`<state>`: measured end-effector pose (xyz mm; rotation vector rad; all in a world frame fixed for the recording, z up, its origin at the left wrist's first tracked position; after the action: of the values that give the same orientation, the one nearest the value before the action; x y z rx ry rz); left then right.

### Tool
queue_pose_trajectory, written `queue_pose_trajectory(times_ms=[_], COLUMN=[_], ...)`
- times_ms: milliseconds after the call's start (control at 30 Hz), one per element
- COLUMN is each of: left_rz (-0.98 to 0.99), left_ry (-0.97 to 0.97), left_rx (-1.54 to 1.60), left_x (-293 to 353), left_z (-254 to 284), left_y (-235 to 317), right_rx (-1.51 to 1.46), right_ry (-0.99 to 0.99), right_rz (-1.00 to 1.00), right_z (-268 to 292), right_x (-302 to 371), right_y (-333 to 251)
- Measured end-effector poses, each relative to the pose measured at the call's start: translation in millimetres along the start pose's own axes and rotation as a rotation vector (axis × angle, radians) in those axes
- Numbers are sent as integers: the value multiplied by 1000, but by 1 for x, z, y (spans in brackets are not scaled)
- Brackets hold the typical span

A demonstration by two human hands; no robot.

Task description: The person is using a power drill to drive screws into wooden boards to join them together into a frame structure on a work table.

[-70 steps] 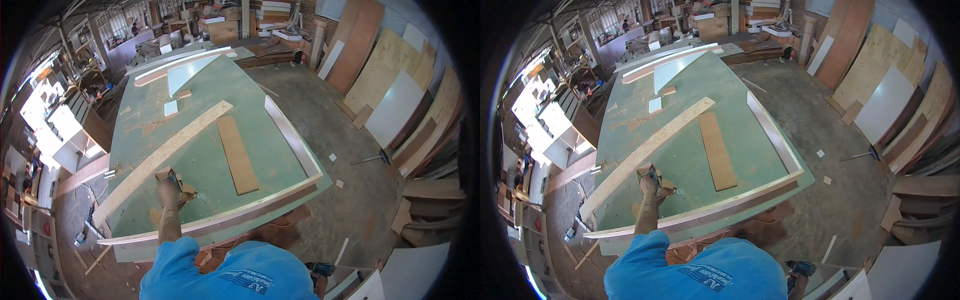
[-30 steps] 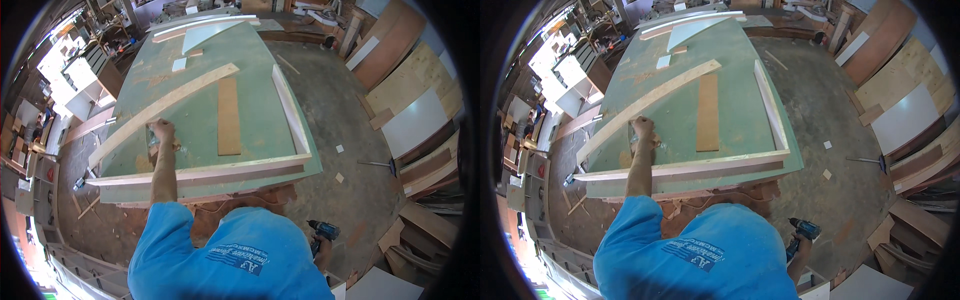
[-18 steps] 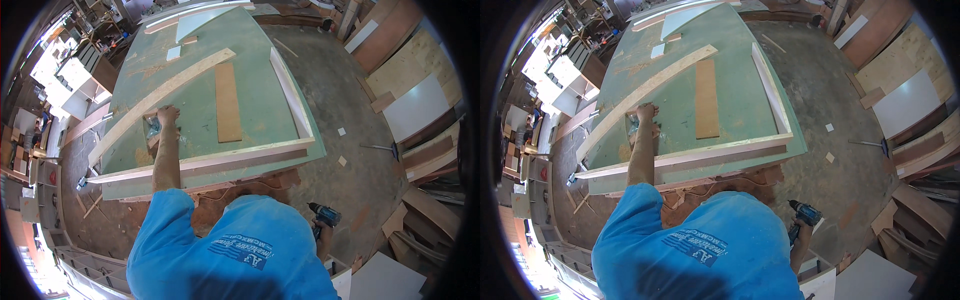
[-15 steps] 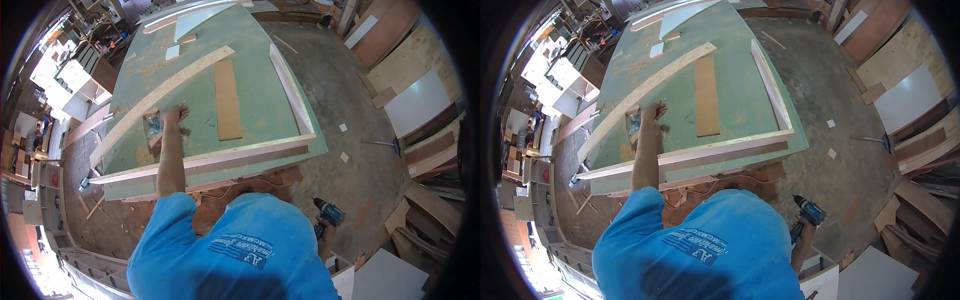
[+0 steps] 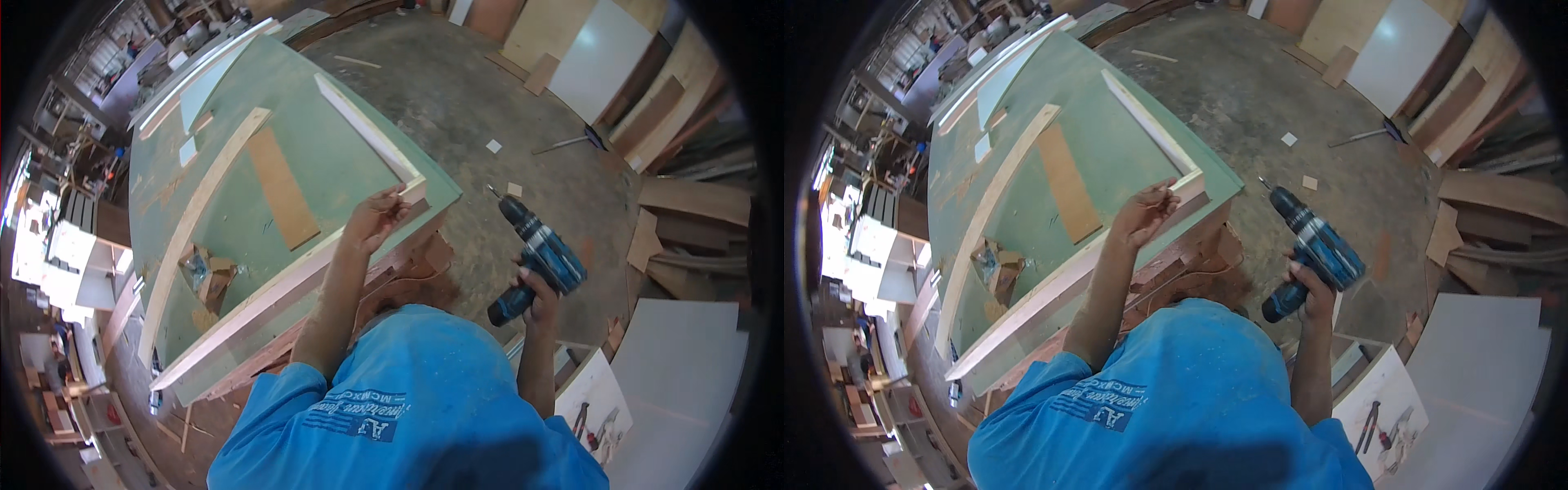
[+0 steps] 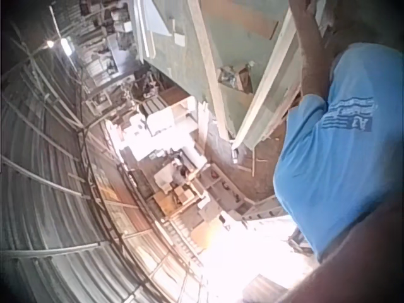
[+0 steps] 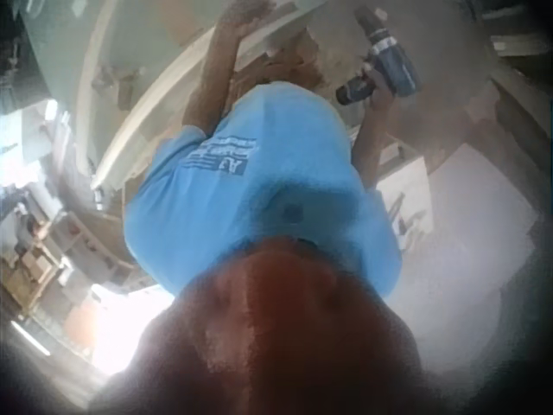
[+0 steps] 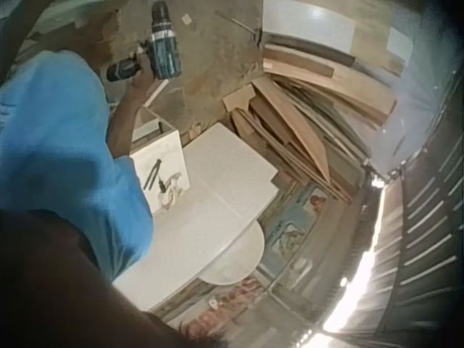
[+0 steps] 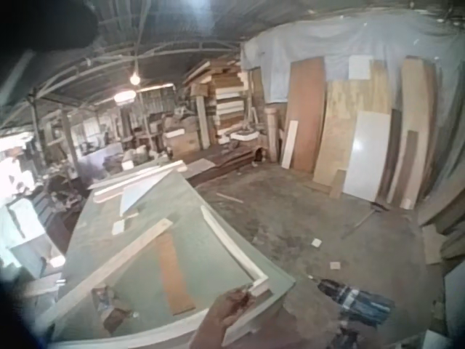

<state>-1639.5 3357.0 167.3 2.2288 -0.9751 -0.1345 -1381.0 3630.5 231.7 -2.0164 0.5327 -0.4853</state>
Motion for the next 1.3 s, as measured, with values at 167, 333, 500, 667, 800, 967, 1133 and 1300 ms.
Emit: queue_pose_trajectory(times_ms=[167, 333, 500, 667, 800, 967, 1133, 1300], left_rz=[80, 70, 90, 48, -29, -45, -7, -32], left_ry=[159, 246, 237, 283, 316, 263, 247, 495], left_rx=[10, 48, 43, -14, -143, -199, -244, -1034], left_x=[-35, -47, -52, -50, -49, -56, -60, -44], left_z=[-80, -96, -99, -120, -121, -118, -103, -97], left_y=[-40, -68, -85, -91, -90, -98, -98, -61], right_rx=[22, 100, 86, 31, 28, -96, -256, -340], right_ry=[-87, -148, -149, -163, -170, -148, -105, -12], right_rz=[-66, -140, -170, -183, -230, -241, -315, -420], right_z=[7, 8, 16, 25, 30, 26, 27, 19], right_x=[-6, 11, 9, 2, -4, -7, -15, -21], right_y=[2, 7, 8, 7, 15, 23, 57, 81])
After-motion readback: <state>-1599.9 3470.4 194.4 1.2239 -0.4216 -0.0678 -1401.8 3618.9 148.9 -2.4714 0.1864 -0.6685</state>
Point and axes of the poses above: each hand's wrist, its own x-axis away from the middle knuckle, its own z-axis out of the back of the hand, y = z × x, the point moved 2 cm from there along -x, towards the middle knuckle, and after that the axes turned 2 degrees about -x, right-handed, at the moved point
